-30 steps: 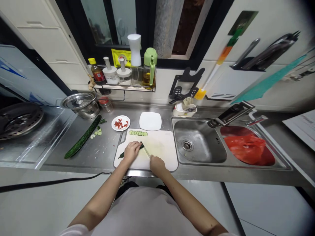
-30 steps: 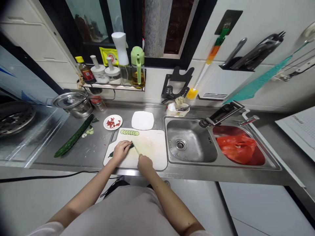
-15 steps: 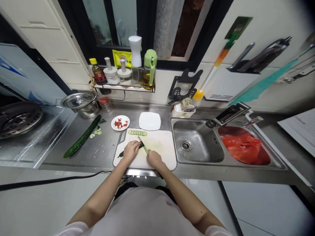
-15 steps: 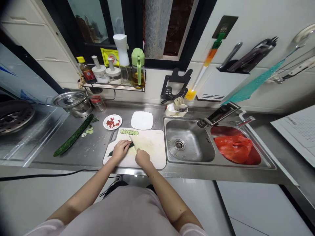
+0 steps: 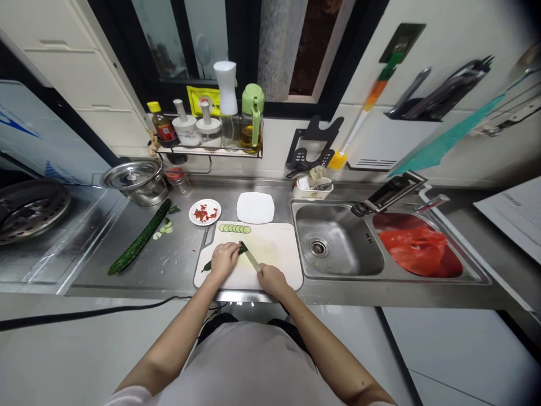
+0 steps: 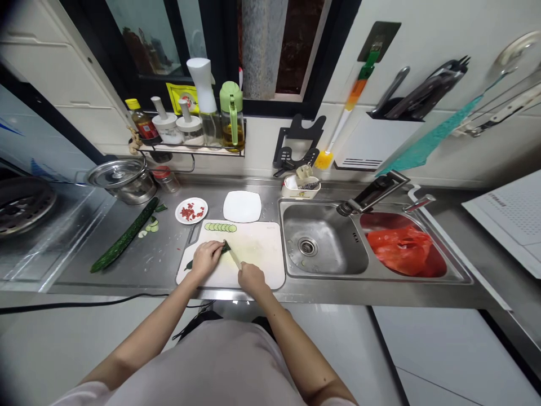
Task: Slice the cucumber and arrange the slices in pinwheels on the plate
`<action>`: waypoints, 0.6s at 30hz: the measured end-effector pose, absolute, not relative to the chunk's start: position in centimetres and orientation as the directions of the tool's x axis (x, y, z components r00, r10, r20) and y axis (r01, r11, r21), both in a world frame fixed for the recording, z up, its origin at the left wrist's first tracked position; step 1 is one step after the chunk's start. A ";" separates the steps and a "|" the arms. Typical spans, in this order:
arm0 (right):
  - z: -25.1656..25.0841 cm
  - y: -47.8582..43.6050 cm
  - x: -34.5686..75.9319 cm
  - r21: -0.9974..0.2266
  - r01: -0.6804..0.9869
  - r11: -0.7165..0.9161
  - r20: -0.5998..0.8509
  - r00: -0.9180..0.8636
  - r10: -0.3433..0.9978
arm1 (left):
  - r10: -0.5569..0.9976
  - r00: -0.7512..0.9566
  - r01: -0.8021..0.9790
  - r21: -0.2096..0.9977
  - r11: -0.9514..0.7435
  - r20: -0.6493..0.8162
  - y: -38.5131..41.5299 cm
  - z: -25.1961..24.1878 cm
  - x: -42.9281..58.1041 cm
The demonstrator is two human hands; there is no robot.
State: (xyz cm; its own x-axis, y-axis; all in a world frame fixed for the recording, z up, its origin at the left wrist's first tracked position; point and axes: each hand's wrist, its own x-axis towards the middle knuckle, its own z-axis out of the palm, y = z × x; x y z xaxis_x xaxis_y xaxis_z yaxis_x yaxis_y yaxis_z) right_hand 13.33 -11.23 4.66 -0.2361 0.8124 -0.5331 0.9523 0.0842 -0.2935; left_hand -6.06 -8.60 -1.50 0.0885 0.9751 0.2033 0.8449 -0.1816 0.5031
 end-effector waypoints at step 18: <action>5.1 -12.0 15.8 -0.127 0.989 0.074 -0.271 -0.106 0.957 | 0.987 -0.103 0.693 0.721 -0.017 0.122 -7.7 0.7 -5.7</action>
